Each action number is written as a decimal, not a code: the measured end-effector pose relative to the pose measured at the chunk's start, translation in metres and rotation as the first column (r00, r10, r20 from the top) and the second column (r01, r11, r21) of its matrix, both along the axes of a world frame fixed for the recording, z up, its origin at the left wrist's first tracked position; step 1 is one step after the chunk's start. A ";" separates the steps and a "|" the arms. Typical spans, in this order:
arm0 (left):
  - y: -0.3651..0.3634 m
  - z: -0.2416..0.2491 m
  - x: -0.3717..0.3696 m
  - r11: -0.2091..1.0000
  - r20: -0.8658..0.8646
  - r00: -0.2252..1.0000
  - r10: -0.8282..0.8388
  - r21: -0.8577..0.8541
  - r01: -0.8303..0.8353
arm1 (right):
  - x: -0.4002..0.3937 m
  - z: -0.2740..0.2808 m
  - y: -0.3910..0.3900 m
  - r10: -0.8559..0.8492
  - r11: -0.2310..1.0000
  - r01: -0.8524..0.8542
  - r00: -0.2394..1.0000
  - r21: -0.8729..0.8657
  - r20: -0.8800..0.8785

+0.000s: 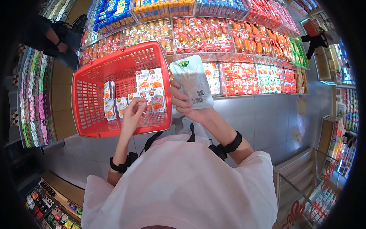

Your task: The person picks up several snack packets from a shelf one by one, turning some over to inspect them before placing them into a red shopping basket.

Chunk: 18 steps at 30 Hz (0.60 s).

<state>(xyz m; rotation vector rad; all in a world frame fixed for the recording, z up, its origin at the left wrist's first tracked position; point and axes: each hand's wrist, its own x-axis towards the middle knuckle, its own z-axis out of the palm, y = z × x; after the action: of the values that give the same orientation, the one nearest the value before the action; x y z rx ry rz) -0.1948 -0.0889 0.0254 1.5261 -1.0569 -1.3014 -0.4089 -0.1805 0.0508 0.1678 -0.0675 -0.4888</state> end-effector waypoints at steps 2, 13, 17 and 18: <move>-0.001 0.000 0.001 0.999 0.011 1.000 -0.023 -0.021 0.024 | -0.001 0.002 0.001 -0.007 0.999 0.005 0.998 -0.031 -0.063; 0.002 -0.003 0.005 1.000 0.005 1.000 -0.012 -0.019 0.012 | 0.011 -0.025 0.020 -0.775 0.487 -0.484 0.144 -0.727 -0.615; 0.015 -0.008 0.029 0.995 0.194 0.977 0.087 -0.056 -0.077 | 0.021 -0.010 0.018 -0.594 0.597 -0.543 0.194 -0.590 -0.781; 0.019 -0.011 0.038 0.992 0.276 0.954 0.116 -0.074 -0.100 | 0.027 -0.007 0.016 -0.588 0.589 -0.579 0.171 -0.564 -0.790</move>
<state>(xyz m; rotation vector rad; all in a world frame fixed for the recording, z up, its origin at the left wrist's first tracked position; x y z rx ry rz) -0.1565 -0.0700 0.0147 1.7324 -1.1586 -0.9895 -0.3815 -0.1642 0.0434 -1.2308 1.1151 -0.4330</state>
